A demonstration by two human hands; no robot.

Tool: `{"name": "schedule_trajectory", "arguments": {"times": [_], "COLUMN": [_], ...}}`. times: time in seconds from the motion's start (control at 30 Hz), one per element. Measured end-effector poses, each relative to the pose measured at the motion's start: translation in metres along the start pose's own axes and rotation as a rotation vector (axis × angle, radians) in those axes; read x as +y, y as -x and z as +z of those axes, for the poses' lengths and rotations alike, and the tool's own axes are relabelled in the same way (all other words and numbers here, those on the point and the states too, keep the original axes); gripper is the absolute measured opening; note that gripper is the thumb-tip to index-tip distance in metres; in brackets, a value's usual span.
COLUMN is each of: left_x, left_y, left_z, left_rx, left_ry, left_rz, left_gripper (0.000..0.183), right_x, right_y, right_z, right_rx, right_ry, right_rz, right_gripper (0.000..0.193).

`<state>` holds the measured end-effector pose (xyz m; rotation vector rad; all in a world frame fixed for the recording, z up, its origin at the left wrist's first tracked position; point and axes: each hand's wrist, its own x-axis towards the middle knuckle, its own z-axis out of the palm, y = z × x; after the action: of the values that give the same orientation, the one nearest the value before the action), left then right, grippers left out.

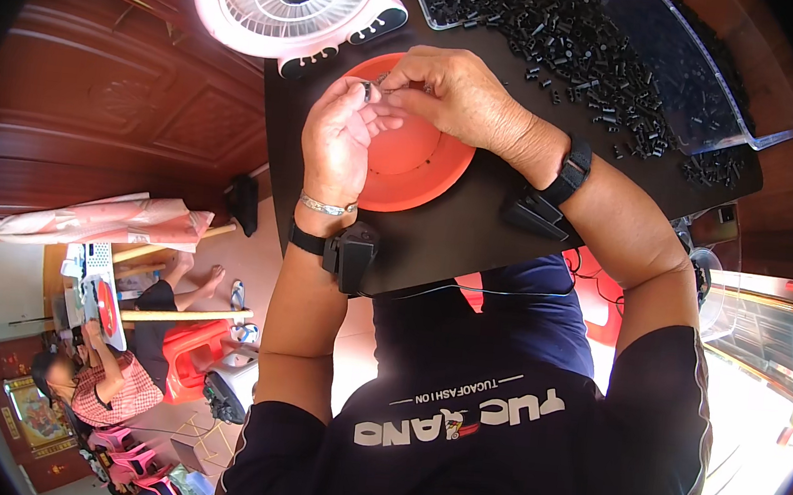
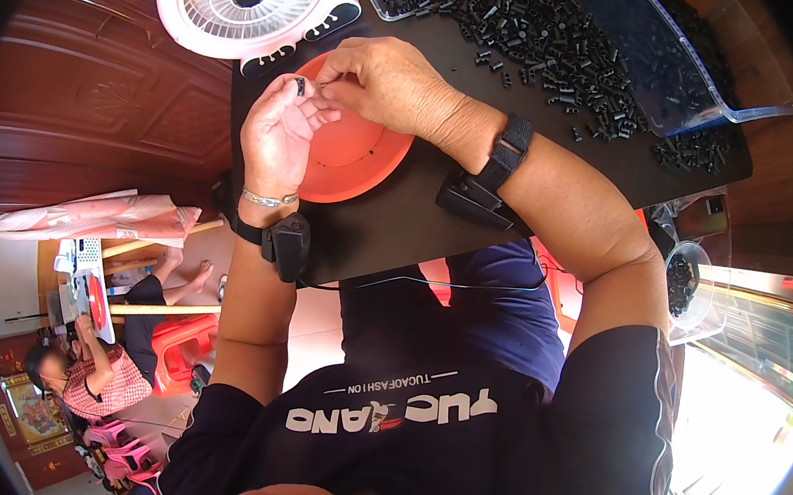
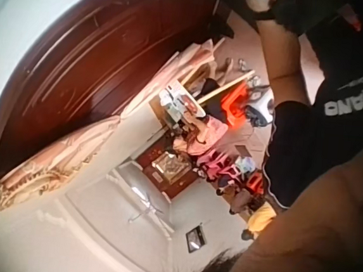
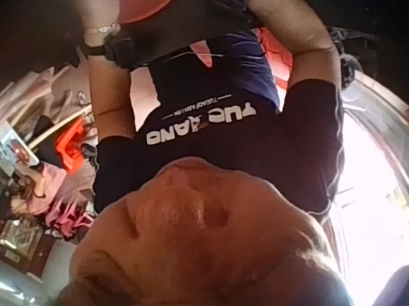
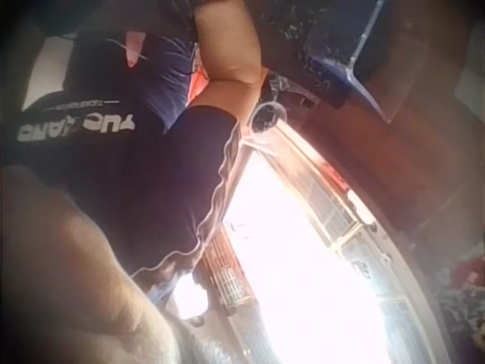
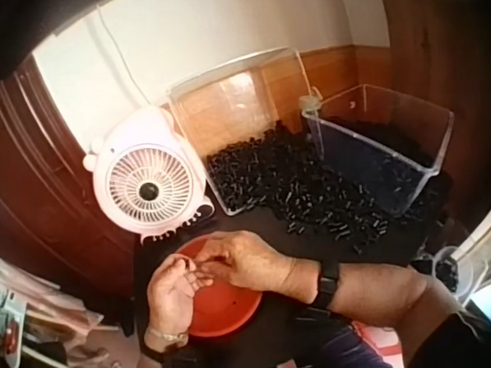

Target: The person assembles small components by taking pins from a plate and inserting them into plastic parts by hand.

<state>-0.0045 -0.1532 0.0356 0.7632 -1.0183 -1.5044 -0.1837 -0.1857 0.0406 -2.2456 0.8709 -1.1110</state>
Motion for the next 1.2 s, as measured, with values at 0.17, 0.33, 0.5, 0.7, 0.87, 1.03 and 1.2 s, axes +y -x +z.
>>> {"name": "schedule_trajectory", "arguments": {"times": [0.17,0.33,0.5,0.7,0.87,1.03,1.2], "left_x": [0.006,0.008,0.006,0.003,0.000,-0.001,-0.006], "left_y": [0.001,0.002,0.001,0.003,0.003,0.002,0.001], "left_z": [0.005,0.006,0.006,0.008,0.006,0.005,0.010], "left_rx": [0.022,0.040,0.023,-0.043,-0.080,-0.082,0.006], "left_ry": [-0.073,-0.187,-0.230,-0.218,-0.211,-0.197,0.013], "left_rz": [0.004,0.064,0.057,0.007,-0.002,-0.024,0.028], "left_gripper": [0.019,0.020,0.021,0.022,0.022,0.022,0.025], "right_x": [0.011,0.012,0.012,0.003,0.002,-0.001,-0.013], "right_y": [-0.001,-0.001,-0.002,-0.006,-0.005,-0.002,0.001], "right_z": [0.004,0.004,0.002,-0.009,-0.009,-0.012,-0.006], "right_rx": [0.003,-0.014,-0.021,0.034,-0.003,0.007,0.076], "right_ry": [-0.160,-0.163,-0.182,-0.219,-0.047,0.065,0.118], "right_rz": [0.065,0.122,0.128,0.075,-0.093,-0.189,-0.281], "right_gripper": [0.015,0.015,0.015,0.013,0.013,0.021,0.030]}}
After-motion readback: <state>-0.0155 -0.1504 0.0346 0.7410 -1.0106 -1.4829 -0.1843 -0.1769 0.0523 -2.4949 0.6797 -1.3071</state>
